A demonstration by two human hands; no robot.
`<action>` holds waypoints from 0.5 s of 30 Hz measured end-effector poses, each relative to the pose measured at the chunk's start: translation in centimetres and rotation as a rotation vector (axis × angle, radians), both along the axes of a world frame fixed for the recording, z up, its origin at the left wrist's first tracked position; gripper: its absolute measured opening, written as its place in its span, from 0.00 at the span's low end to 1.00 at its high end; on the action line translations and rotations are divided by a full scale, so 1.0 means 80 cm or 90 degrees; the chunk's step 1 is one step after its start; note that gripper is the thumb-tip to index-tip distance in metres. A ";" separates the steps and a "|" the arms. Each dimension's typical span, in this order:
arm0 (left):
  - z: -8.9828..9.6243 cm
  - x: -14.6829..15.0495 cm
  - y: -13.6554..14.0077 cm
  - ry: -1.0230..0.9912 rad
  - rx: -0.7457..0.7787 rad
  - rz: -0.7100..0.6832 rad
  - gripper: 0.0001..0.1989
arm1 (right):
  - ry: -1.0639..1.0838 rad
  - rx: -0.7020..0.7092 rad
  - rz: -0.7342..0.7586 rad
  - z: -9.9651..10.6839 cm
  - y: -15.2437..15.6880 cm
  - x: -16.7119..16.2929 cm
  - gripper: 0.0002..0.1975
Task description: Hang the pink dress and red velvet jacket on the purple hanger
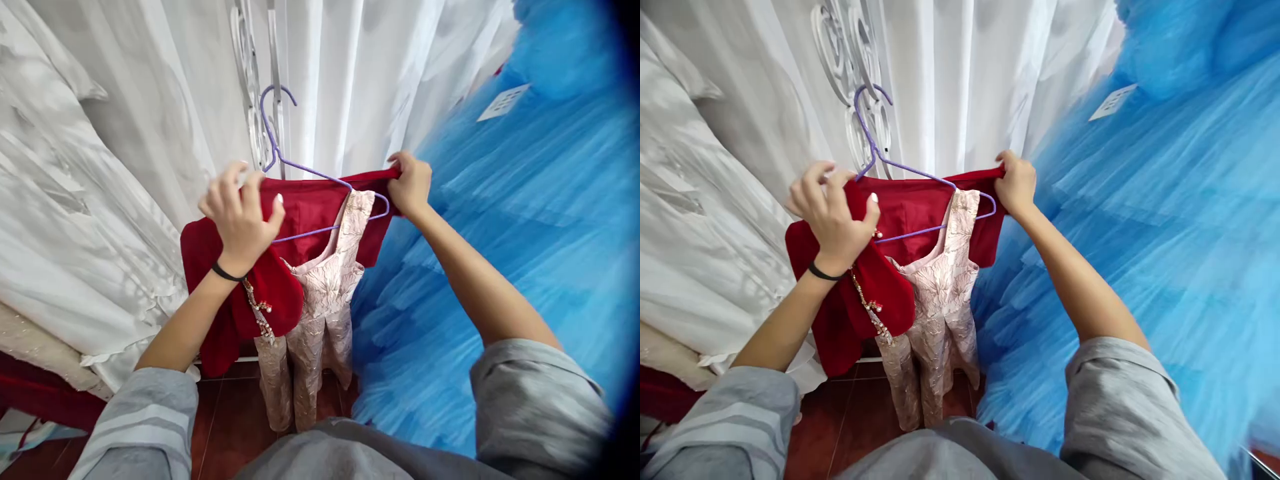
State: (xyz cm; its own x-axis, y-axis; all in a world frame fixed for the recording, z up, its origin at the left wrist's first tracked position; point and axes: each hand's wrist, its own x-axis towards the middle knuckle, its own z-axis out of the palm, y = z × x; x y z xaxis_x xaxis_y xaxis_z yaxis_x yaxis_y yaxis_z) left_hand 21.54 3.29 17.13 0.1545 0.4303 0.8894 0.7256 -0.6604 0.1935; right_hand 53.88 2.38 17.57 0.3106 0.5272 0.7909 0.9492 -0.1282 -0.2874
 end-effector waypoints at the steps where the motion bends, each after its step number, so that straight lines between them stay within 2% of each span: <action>1: -0.003 0.018 -0.011 0.041 0.001 -0.021 0.16 | 0.036 0.009 0.015 0.002 -0.002 0.003 0.22; 2: -0.006 0.039 -0.020 0.096 -0.018 -0.052 0.16 | 0.079 -0.021 0.044 0.001 -0.003 0.004 0.21; 5: -0.013 0.101 -0.029 0.235 -0.153 -0.131 0.18 | 0.222 -0.245 0.143 -0.007 -0.004 0.009 0.09; 6: -0.016 0.119 -0.024 0.250 -0.207 -0.143 0.18 | 0.255 -0.286 0.151 -0.004 -0.006 0.011 0.08; 7: -0.019 0.134 -0.015 0.252 -0.257 -0.154 0.18 | 0.274 -0.286 0.144 0.003 -0.010 0.014 0.09; 8: -0.022 0.145 -0.003 0.245 -0.300 -0.165 0.17 | 0.275 -0.251 0.125 0.016 -0.017 0.015 0.09; 10: -0.029 0.157 0.023 0.211 -0.350 -0.185 0.15 | 0.221 -0.126 0.076 0.051 -0.037 0.008 0.11; 12: -0.035 0.160 0.045 0.167 -0.373 -0.202 0.14 | 0.109 0.008 0.051 0.078 -0.067 -0.022 0.13; 14: -0.039 0.157 0.058 0.087 -0.404 -0.270 0.13 | -0.006 0.069 0.075 0.073 -0.097 -0.076 0.17; 15: -0.041 0.155 0.061 0.040 -0.422 -0.324 0.13 | -0.044 0.048 0.109 0.056 -0.109 -0.109 0.20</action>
